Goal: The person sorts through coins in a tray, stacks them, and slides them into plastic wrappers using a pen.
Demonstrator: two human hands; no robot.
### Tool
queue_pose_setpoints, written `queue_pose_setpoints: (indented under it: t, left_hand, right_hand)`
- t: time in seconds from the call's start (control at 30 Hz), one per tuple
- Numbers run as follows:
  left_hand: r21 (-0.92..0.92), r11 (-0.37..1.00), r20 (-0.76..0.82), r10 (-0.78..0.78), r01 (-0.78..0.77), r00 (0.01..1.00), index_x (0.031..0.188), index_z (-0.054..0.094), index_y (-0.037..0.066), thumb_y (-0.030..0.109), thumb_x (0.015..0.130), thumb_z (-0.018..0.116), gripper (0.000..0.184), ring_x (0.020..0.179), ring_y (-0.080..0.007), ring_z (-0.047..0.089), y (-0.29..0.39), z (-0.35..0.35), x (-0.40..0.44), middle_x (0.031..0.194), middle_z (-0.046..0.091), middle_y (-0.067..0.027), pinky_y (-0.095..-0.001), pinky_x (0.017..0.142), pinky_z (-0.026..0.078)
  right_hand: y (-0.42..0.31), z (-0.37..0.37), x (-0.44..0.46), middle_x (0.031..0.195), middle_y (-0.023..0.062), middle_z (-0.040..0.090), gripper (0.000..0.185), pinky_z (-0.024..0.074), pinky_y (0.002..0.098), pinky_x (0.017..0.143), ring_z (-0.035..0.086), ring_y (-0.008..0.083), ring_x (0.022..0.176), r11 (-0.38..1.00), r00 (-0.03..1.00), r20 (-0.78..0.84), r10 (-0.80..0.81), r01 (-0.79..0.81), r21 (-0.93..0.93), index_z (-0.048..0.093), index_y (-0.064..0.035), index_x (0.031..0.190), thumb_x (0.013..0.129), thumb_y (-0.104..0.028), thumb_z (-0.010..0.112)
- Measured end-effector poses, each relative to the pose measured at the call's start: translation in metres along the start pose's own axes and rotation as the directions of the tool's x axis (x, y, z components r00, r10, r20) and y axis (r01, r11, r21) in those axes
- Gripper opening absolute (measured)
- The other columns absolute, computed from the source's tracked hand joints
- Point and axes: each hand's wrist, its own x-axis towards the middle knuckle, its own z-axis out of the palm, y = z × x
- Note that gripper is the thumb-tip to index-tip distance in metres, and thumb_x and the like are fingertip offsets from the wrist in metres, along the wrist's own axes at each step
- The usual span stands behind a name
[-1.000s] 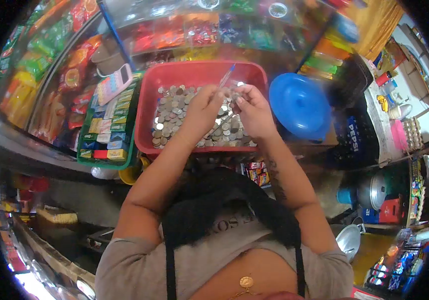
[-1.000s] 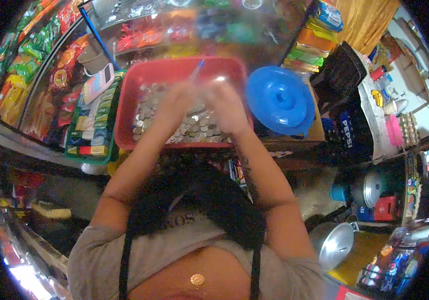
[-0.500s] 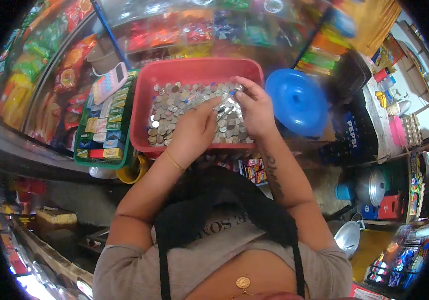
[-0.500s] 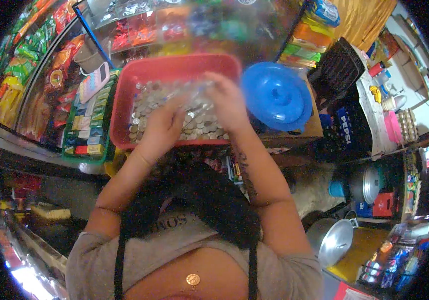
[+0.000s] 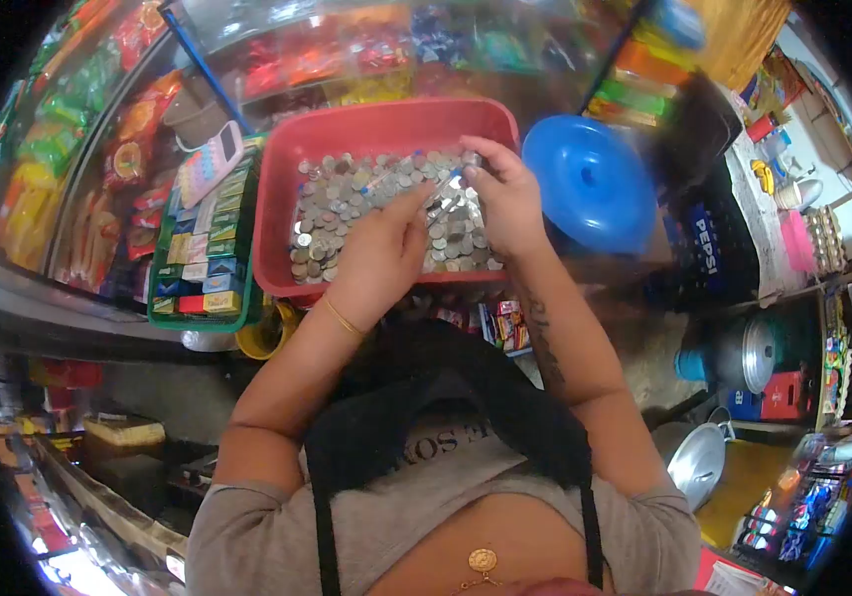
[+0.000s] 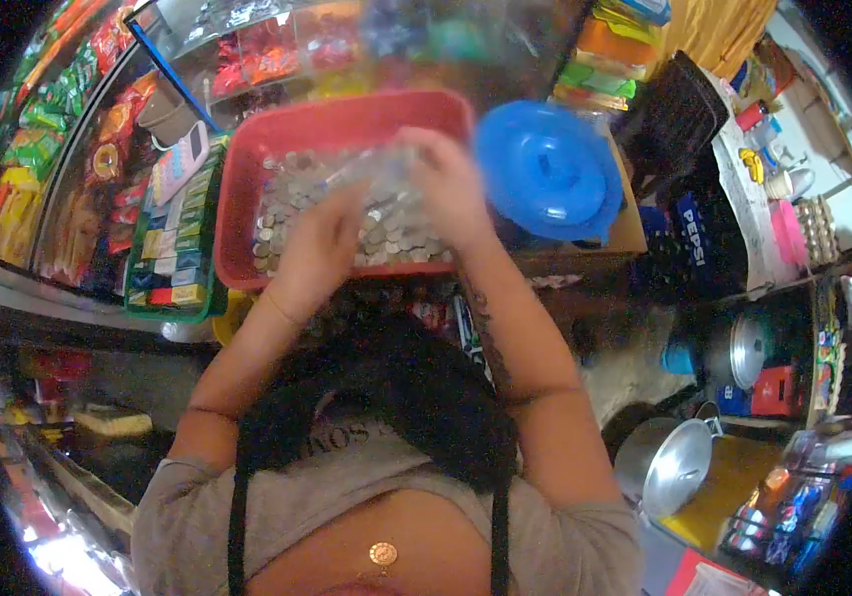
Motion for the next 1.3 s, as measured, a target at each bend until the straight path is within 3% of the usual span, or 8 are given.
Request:
queue_pose_setpoints:
  t: [0.1, 0.4, 0.6, 0.7, 0.9, 1.1, 1.2, 1.3]
  left_hand:
    - [0.028, 1.0, -0.003, -0.003, 0.003, 1.0, 0.119, 0.061, 0.006, 0.009, 0.092, 0.053, 0.029, 0.076, -0.0429, 0.063, 0.007, -0.006, 0.003, 0.084, 0.065, -0.0249, -0.0513, 0.067, 0.049]
    - [0.08, 0.996, -0.016, 0.035, -0.033, 0.999, 0.12, 0.061, 0.007, 0.009, 0.091, 0.054, 0.03, 0.08, -0.0426, 0.064, 0.004, 0.001, 0.007, 0.088, 0.066, -0.0245, -0.0521, 0.071, 0.05]
    - [0.111, 0.991, 0.013, -0.073, 0.071, 0.997, 0.12, 0.059, 0.005, 0.008, 0.091, 0.053, 0.03, 0.084, -0.0443, 0.063, 0.004, 0.013, 0.006, 0.093, 0.065, -0.0271, -0.0533, 0.075, 0.05]
    - [0.054, 0.998, -0.043, 0.024, -0.022, 0.999, 0.121, 0.057, 0.002, 0.008, 0.091, 0.052, 0.031, 0.084, -0.0454, 0.063, 0.002, 0.019, 0.01, 0.092, 0.064, -0.0283, -0.0536, 0.074, 0.05]
    - [0.085, 0.996, -0.037, -0.036, 0.039, 0.999, 0.121, 0.053, 0.002, 0.008, 0.091, 0.05, 0.031, 0.078, -0.0476, 0.062, 0.003, 0.035, 0.014, 0.085, 0.064, -0.0286, -0.0556, 0.07, 0.049]
    - [0.082, 0.993, -0.012, -0.085, 0.086, 0.996, 0.117, 0.048, 0.003, 0.009, 0.092, 0.049, 0.026, 0.073, -0.0487, 0.061, 0.005, 0.04, 0.017, 0.079, 0.063, -0.0291, -0.0589, 0.067, 0.046]
    - [0.097, 0.99, 0.002, -0.098, 0.098, 0.995, 0.114, 0.046, 0.003, 0.01, 0.093, 0.048, 0.022, 0.072, -0.0495, 0.06, 0.004, 0.042, 0.018, 0.076, 0.062, -0.0298, -0.0603, 0.066, 0.045]
    - [0.046, 0.997, -0.034, -0.061, 0.063, 0.998, 0.112, 0.045, 0.004, 0.01, 0.093, 0.047, 0.02, 0.073, -0.05, 0.059, 0.007, 0.04, 0.019, 0.076, 0.061, -0.0297, -0.0612, 0.066, 0.044]
  right_hand:
    - [-0.002, 0.005, 0.001, 0.115, 0.009, 0.064, 0.036, 0.0486, 0.0261, 0.089, 0.06, 0.013, 0.1, 0.989, 1.0, -0.022, -0.019, 0.022, 0.148, 0.058, 0.0007, 0.122, 0.088, 0.01, 0.055]
    - [-0.001, 0.003, 0.003, 0.114, 0.0102, 0.065, 0.036, 0.0489, 0.0282, 0.09, 0.06, 0.0152, 0.103, 0.999, 0.999, -0.004, -0.034, 0.034, 0.003, 0.056, 0.0007, 0.121, 0.087, 0.011, 0.055]
    - [-0.005, 0.008, 0.001, 0.114, 0.0108, 0.064, 0.043, 0.0488, 0.0282, 0.087, 0.06, 0.0158, 0.103, 0.999, 0.999, -0.015, 0.044, -0.043, 0.029, 0.046, 0.0003, 0.129, 0.087, 0.009, 0.055]
    - [-0.002, 0.009, 0.003, 0.114, 0.0123, 0.063, 0.046, 0.0487, 0.0282, 0.086, 0.06, 0.0161, 0.101, 0.994, 0.997, -0.05, 0.055, -0.05, 0.097, 0.042, 0.0004, 0.132, 0.088, 0.009, 0.054]
    - [0.007, 0.008, 0.004, 0.111, 0.0129, 0.063, 0.046, 0.0495, 0.0285, 0.084, 0.06, 0.0161, 0.099, 0.999, 0.992, -0.122, 0.008, -0.003, 0.038, 0.039, 0.0008, 0.132, 0.089, 0.009, 0.052]
    - [0.029, 0.006, 0.008, 0.108, 0.0109, 0.061, 0.041, 0.0502, 0.0282, 0.081, 0.059, 0.0147, 0.097, 0.936, 0.964, -0.15, -0.221, 0.167, -0.309, 0.042, -0.0002, 0.124, 0.087, 0.01, 0.056]
    - [0.023, 0.007, 0.004, 0.102, 0.0088, 0.06, 0.035, 0.0501, 0.0277, 0.08, 0.059, 0.0134, 0.093, 0.911, 0.95, -0.161, -0.268, 0.196, -0.364, 0.043, -0.0011, 0.119, 0.088, 0.007, 0.059]
    - [0.022, 0.011, 0.002, 0.098, 0.0066, 0.058, 0.024, 0.0492, 0.0265, 0.078, 0.057, 0.0111, 0.089, 0.961, 0.963, -0.152, -0.224, 0.192, -0.2, 0.046, -0.0024, 0.113, 0.092, -0.001, 0.059]
